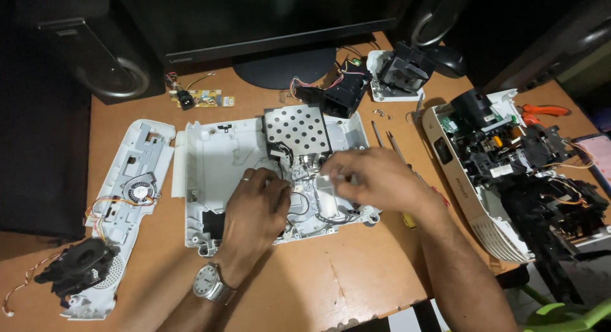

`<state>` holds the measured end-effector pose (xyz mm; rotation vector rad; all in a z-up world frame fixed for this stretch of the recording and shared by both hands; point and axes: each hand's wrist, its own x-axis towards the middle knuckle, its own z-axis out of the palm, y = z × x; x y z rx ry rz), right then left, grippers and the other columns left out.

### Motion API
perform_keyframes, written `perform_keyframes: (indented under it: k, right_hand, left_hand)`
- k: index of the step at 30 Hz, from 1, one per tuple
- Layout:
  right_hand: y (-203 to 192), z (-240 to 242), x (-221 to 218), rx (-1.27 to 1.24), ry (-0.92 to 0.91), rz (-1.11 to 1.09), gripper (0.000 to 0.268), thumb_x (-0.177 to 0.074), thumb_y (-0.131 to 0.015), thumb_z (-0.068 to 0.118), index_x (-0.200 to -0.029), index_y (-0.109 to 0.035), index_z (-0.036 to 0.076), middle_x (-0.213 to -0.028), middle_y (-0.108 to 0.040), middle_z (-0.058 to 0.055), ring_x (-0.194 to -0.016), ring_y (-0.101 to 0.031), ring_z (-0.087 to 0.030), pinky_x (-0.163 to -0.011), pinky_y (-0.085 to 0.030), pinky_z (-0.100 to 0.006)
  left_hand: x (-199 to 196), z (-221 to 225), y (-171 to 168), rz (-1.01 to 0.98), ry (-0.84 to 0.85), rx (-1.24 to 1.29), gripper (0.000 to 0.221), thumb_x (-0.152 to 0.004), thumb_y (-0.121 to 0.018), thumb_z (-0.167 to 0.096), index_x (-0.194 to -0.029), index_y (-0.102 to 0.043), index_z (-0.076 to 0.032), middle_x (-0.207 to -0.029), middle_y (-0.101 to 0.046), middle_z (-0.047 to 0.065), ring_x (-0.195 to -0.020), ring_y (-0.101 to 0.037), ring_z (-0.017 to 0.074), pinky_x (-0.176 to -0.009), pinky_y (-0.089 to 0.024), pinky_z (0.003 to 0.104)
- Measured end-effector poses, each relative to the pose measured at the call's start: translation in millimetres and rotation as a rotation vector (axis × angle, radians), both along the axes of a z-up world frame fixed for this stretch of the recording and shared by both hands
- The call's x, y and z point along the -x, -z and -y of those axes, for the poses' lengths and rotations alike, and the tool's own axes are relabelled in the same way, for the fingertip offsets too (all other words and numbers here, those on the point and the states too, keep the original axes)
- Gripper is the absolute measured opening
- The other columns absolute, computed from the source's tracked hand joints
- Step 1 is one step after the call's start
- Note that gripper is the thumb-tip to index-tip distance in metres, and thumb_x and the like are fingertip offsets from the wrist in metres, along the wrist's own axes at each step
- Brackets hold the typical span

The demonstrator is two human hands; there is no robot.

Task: The person is disassembling an electronic device, specifically removing internal optical components from a projector housing using a screwdriver.

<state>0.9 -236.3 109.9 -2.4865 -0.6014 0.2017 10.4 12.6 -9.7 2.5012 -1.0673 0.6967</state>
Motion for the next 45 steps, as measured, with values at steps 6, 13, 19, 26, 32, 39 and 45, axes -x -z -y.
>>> perform_keyframes:
  k: [6,13,19,26,32,39,45]
  right_hand:
    - [25.4,36.7,-29.5,-0.333,0.425,0.310,0.021,-0.083,-0.070,0.006,-0.101,-0.076,0.014,-0.084,-0.074,-0.006,-0.081,-0.073,-0.024,-0.066,-0.058,-0.033]
    - [3.3,39.9,-72.1,-0.281,0.480,0.186,0.064,-0.080,-0.079,0.009,-0.139,-0.054,0.003,-0.133,-0.058,-0.029,-0.130,-0.052,-0.049,-0.097,-0.055,-0.051]
    - [14.9,37.4,-137.1,0.145,0.361,-0.005,0.111,-0.065,-0.090,0.043,-0.157,-0.033,0.017,-0.156,-0.040,-0.023,-0.147,-0.033,-0.043,-0.123,-0.027,-0.058]
    - [25.8,37.5,-151.2,0.177,0.395,-0.006,0.109,-0.060,-0.090,0.045,-0.153,-0.041,0.017,-0.150,-0.045,-0.023,-0.141,-0.043,-0.045,-0.119,-0.034,-0.058]
    - [11.8,36.1,-127.5,0.050,0.456,0.129,0.105,-0.062,-0.092,0.038,-0.152,-0.043,0.014,-0.142,-0.047,-0.026,-0.135,-0.047,-0.049,-0.114,-0.039,-0.059]
    - [-20.4,20.8,-59.1,-0.234,0.473,0.583,0.107,-0.073,-0.095,0.041,-0.153,-0.038,-0.001,-0.132,-0.045,-0.031,-0.125,-0.050,-0.055,-0.103,-0.046,-0.066]
    - [-1.6,-31.7,40.5,-0.248,0.448,0.777,0.112,-0.074,-0.084,0.054,-0.157,-0.024,0.008,-0.135,-0.037,-0.022,-0.128,-0.046,-0.033,-0.098,-0.060,-0.045]
  left_hand:
    - [2.7,2.4,-24.7,0.340,0.088,0.047,0.009,-0.092,-0.063,-0.003,-0.092,-0.072,-0.002,-0.082,-0.059,0.016,-0.079,-0.057,0.0334,-0.069,-0.045,0.041]
    - [18.8,12.3,-22.0,0.309,-0.048,0.297,0.011,-0.094,-0.065,-0.017,-0.093,-0.074,-0.011,-0.074,-0.051,0.002,-0.068,-0.055,0.0208,-0.061,-0.047,0.030]
    - [23.0,4.7,-33.1,0.350,-0.001,0.304,0.014,-0.094,-0.062,-0.012,-0.099,-0.072,-0.005,-0.070,-0.050,0.006,-0.062,-0.055,0.0246,-0.057,-0.048,0.033]
    - [23.9,-0.9,-36.2,0.386,-0.021,0.290,0.013,-0.093,-0.063,-0.011,-0.099,-0.072,-0.003,-0.071,-0.051,0.006,-0.065,-0.059,0.0240,-0.059,-0.050,0.032]
    - [27.9,2.0,-40.8,0.385,-0.001,0.329,0.013,-0.090,-0.064,-0.007,-0.098,-0.072,-0.001,-0.073,-0.050,0.007,-0.069,-0.059,0.0248,-0.060,-0.049,0.033]
    - [33.7,6.1,-42.8,0.217,0.045,0.460,0.025,-0.090,-0.071,-0.011,-0.112,-0.074,-0.001,-0.078,-0.057,0.008,-0.075,-0.062,0.0266,-0.063,-0.052,0.035]
    - [56.2,17.5,-74.5,-0.788,0.019,0.781,0.088,-0.084,-0.072,-0.045,-0.154,-0.033,-0.007,-0.145,-0.060,0.014,-0.121,-0.066,0.0233,-0.099,-0.056,0.037]
